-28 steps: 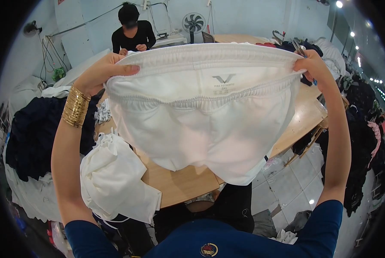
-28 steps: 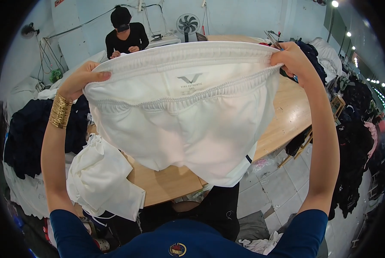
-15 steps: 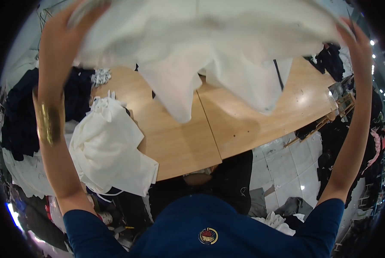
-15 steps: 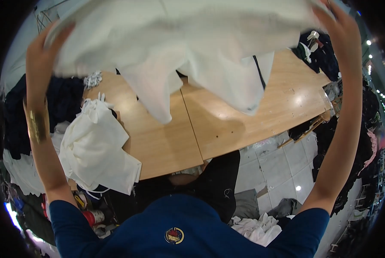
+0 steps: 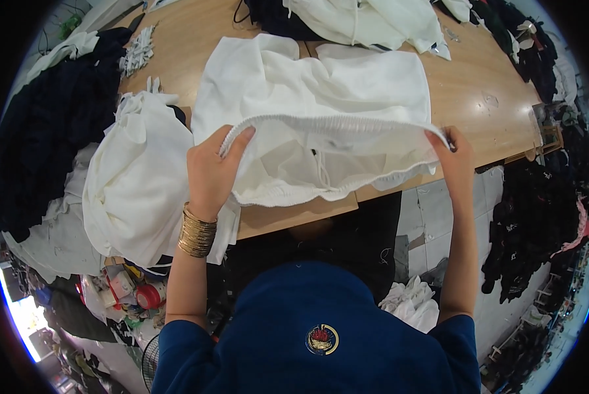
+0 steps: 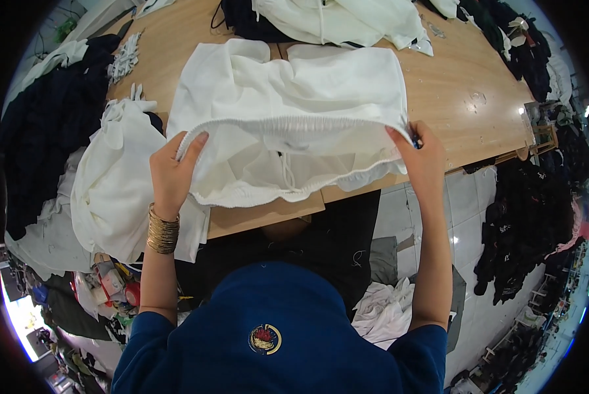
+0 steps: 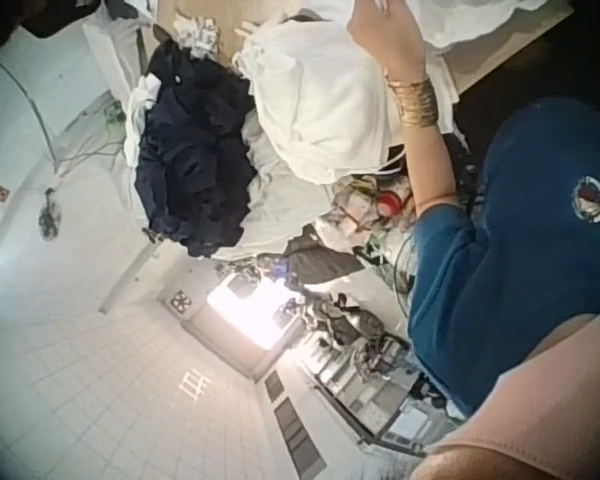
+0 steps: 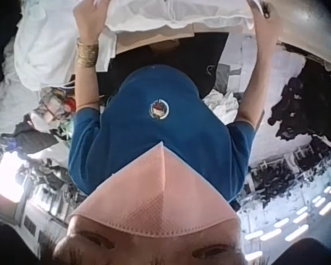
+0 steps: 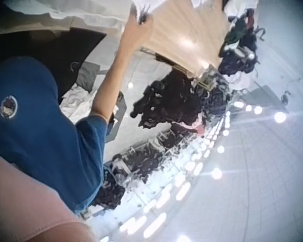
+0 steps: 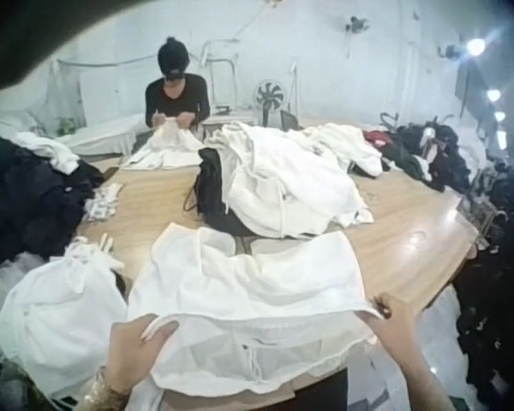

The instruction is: Trimming excess threads from white athletic shorts using handheld thread snippers.

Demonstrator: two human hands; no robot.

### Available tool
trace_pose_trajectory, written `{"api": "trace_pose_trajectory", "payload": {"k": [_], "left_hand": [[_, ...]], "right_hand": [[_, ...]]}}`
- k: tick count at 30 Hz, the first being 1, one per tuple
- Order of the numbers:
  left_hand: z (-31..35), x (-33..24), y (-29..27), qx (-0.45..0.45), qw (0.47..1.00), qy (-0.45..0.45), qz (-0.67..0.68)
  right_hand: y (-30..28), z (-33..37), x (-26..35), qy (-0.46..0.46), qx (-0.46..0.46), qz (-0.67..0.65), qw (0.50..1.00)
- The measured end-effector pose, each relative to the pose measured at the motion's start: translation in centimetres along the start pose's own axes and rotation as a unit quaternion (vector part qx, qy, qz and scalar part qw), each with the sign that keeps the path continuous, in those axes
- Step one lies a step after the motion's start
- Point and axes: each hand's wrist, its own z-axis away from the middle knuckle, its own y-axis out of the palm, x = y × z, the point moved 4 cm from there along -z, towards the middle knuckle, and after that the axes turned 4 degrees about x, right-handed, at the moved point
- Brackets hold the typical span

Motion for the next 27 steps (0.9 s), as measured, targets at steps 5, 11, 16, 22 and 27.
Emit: {"api": "trace_pose_trajectory", "payload": {"k": [5,11,16,22,27], "left_hand": [[0.2,-0.8,-0.7,-0.051,0.998,0.011,0.03],[1.0,-1.0,-1.1,-0.084,0.995,0.0,0.05],[1.2,-1.3,-1.3,-0.095,0.993,0.008,0.065],[1.5,-1.3,-1.3,-0.102,0.993,0.014,0.06],[1.5,-1.2,-1.5,-0.113,0.991,0.017,0.07]], "right_hand": [[-1.0,0.7,2.1,-0.023,-0.064,-0.003,0.998],[-1.6,1.4,4.0,-0.017,-0.066,0.024,0.997],[-2.0,1.7,3.8,-0.022,-0.081,0.052,0.995],[-2.4,1.9,3.9,-0.025,-0.081,0.061,0.995],[-2.7,2.0,3.7,-0.014,-0.067,0.077,0.995]]}}
